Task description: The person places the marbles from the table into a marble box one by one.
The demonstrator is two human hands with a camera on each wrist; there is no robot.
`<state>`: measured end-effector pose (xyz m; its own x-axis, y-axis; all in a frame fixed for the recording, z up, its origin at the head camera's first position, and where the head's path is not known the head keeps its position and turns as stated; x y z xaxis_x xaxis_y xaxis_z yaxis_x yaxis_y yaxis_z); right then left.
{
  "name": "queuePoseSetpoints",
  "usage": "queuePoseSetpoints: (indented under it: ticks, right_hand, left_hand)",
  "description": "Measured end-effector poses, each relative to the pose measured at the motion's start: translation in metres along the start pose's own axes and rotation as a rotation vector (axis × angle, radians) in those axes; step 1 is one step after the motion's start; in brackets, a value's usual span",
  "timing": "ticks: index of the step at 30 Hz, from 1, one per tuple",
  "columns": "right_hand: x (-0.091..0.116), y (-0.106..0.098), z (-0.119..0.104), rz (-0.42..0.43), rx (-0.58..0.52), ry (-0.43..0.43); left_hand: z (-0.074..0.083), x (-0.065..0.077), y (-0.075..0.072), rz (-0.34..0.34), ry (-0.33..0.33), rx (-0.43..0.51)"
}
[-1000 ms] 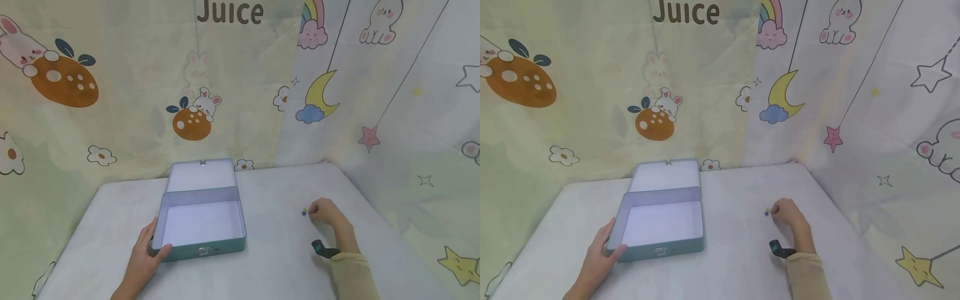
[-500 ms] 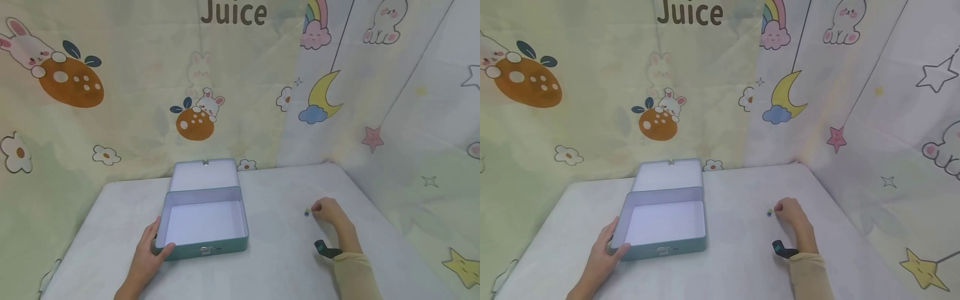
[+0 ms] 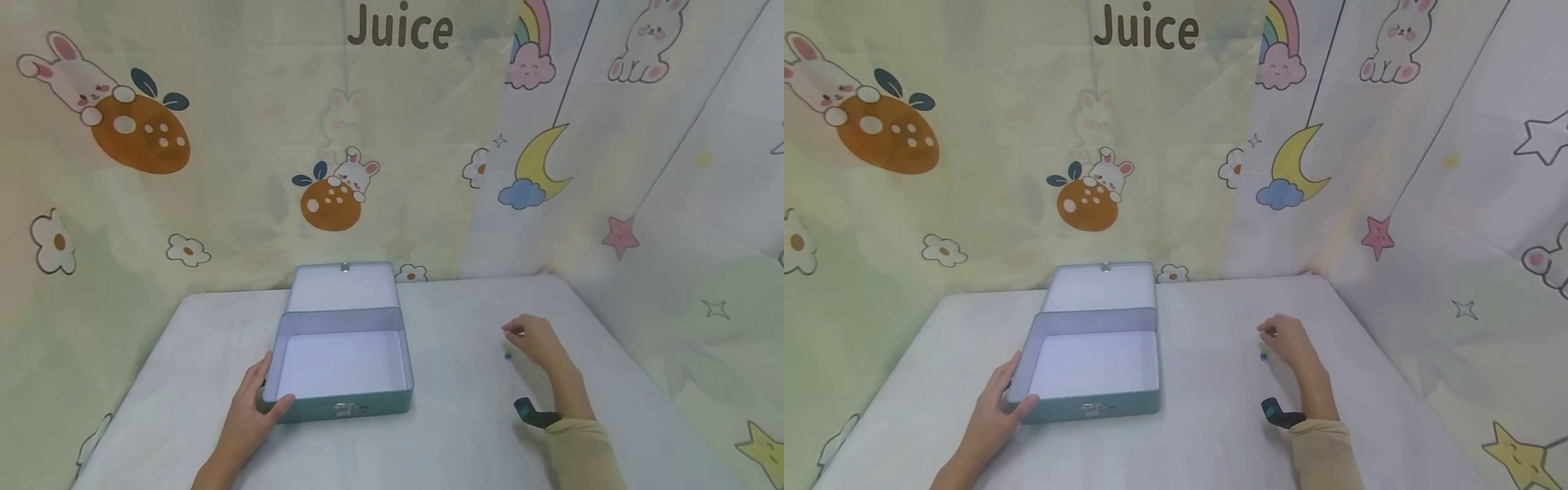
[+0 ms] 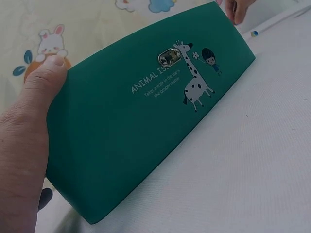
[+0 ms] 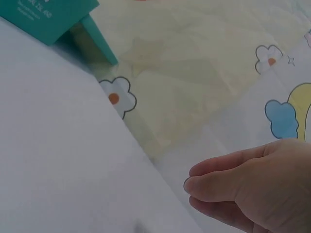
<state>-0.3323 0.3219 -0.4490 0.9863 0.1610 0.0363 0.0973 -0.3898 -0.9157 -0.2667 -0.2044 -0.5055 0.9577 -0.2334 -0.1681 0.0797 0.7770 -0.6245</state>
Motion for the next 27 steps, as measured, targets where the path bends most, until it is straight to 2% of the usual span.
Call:
queuePoseSetpoints:
  ticks: [6,12,18,27]
  right_hand:
    - [-0.003,-0.009,-0.029,0.094,-0.019,-0.11]
    - [-0.01,-0.01,-0.053,0.134,-0.067,-0.198]
    - [-0.015,-0.008,-0.075,0.132,-0.113,-0.258]
    - [-0.022,-0.006,-0.105,0.087,-0.14,-0.298]
  left_hand:
    - [0.001,0.0,0.001,-0.004,-0.001,-0.002]
    - [0.001,0.0,0.001,-0.004,0.0,-0.002]
    - [0.002,0.0,0.001,-0.007,-0.009,-0.007]
    - [0.001,0.0,0.001,0.003,-0.003,-0.002]
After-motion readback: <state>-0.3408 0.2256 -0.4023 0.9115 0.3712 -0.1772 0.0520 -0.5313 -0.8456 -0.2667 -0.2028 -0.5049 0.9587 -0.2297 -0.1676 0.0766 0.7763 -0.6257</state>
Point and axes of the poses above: each hand's wrist, its own x-axis away from the middle knuckle, its own y-axis out of the palm, z = x × y, the point moved 5 cm from there along -x, towards the middle knuckle, and after that the axes turned 14 degrees about -z, right-handed, at the moved point
